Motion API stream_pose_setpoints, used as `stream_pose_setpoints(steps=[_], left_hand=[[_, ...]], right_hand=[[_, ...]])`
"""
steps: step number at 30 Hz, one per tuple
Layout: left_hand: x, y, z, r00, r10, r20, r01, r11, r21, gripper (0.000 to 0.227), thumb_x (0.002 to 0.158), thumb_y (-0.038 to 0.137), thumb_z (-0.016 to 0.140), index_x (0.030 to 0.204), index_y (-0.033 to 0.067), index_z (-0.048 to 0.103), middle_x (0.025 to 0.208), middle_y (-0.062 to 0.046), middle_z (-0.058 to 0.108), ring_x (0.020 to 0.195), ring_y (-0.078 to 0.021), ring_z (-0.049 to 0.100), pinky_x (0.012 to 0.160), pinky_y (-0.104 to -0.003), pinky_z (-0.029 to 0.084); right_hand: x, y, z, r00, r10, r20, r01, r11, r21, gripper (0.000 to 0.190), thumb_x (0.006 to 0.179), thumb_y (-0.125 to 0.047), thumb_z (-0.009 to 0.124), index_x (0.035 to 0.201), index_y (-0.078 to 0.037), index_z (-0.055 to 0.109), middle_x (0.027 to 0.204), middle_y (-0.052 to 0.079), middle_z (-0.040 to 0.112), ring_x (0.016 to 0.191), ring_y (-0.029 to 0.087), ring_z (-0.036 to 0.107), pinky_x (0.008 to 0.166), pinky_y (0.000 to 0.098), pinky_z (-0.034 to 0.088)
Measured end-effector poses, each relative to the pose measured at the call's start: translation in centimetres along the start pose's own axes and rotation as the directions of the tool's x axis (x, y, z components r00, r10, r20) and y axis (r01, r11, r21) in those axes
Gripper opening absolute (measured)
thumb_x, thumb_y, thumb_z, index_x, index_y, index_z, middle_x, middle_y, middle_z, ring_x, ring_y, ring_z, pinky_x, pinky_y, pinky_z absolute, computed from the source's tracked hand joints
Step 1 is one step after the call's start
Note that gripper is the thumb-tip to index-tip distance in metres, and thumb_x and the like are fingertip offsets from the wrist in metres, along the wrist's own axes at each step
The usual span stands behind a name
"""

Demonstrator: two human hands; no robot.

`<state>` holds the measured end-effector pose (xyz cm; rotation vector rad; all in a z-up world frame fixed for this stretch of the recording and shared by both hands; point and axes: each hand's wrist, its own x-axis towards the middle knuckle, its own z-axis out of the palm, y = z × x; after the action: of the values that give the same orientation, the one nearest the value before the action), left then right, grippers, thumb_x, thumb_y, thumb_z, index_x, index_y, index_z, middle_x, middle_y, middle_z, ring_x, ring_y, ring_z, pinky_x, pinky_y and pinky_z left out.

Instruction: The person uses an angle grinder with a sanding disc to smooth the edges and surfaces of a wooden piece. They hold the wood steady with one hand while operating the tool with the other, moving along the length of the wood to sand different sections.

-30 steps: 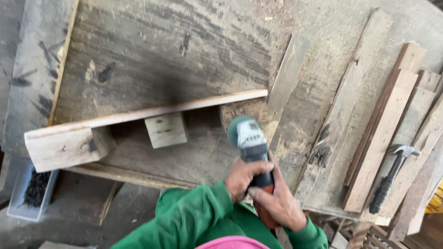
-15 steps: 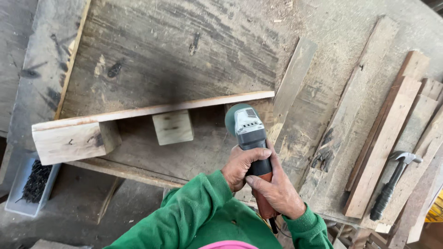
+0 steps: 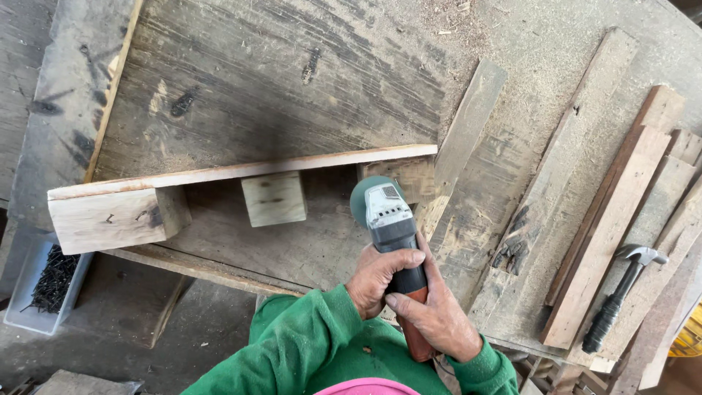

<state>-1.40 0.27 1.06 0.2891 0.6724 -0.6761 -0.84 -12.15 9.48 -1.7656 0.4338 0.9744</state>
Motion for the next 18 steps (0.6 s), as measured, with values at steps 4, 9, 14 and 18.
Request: stream_pose_setpoints(steps=[4, 9, 14, 18], left_hand=[[-0.9, -1.3, -0.3, 0.997, -0.072, -0.006, 0.072, 0.997, 0.015, 0.046, 0.076, 0.019, 0.081, 0.116, 0.0005, 0.064, 0.101, -0.009, 0.069, 0.092, -0.0196, 0.069, 0.083, -0.038, 0.061], [-1.6, -2.8, -0.6, 0.999, -0.043, 0.0, 0.043, 0.999, 0.021, 0.046, 0.076, 0.018, 0.082, 0.116, 0.0008, 0.064, 0.102, -0.009, 0.068, 0.093, -0.0199, 0.068, 0.087, -0.037, 0.059], [-1.9, -4.1, -1.5, 1.0, -0.015, 0.026, 0.015, 1.0, 0.008, 0.044, 0.078, 0.017, 0.081, 0.115, 0.0022, 0.064, 0.102, -0.008, 0.069, 0.094, -0.019, 0.068, 0.087, -0.038, 0.058], [-1.1, -5.0, -2.0, 0.999, 0.007, 0.053, -0.006, 1.0, -0.012, 0.043, 0.078, 0.016, 0.081, 0.115, 0.0041, 0.065, 0.102, -0.006, 0.068, 0.094, -0.0172, 0.067, 0.087, -0.037, 0.057]], right_hand=[[-1.2, 1.4, 0.0, 0.99, 0.137, -0.019, -0.135, 0.988, 0.077, 0.117, 0.076, -0.014, 0.079, 0.167, -0.018, 0.005, 0.144, 0.015, 0.051, 0.126, 0.022, 0.057, 0.101, 0.0401, 0.052], [-2.3, 3.0, 0.0, 0.999, 0.033, -0.03, -0.033, 0.999, -0.002, 0.113, 0.075, -0.013, 0.08, 0.163, -0.01, 0.008, 0.147, 0.016, 0.049, 0.131, 0.021, 0.052, 0.107, 0.0374, 0.046], [-2.7, 3.8, 0.1, 0.998, 0.013, -0.066, -0.021, 0.993, -0.119, 0.111, 0.072, -0.011, 0.079, 0.163, -0.012, 0.015, 0.139, 0.017, 0.058, 0.123, 0.022, 0.058, 0.102, 0.036, 0.049], [-2.4, 4.0, -0.3, 0.994, 0.071, -0.084, -0.087, 0.974, -0.208, 0.113, 0.071, -0.013, 0.08, 0.162, -0.016, 0.015, 0.137, 0.015, 0.061, 0.121, 0.02, 0.064, 0.101, 0.0348, 0.052]])
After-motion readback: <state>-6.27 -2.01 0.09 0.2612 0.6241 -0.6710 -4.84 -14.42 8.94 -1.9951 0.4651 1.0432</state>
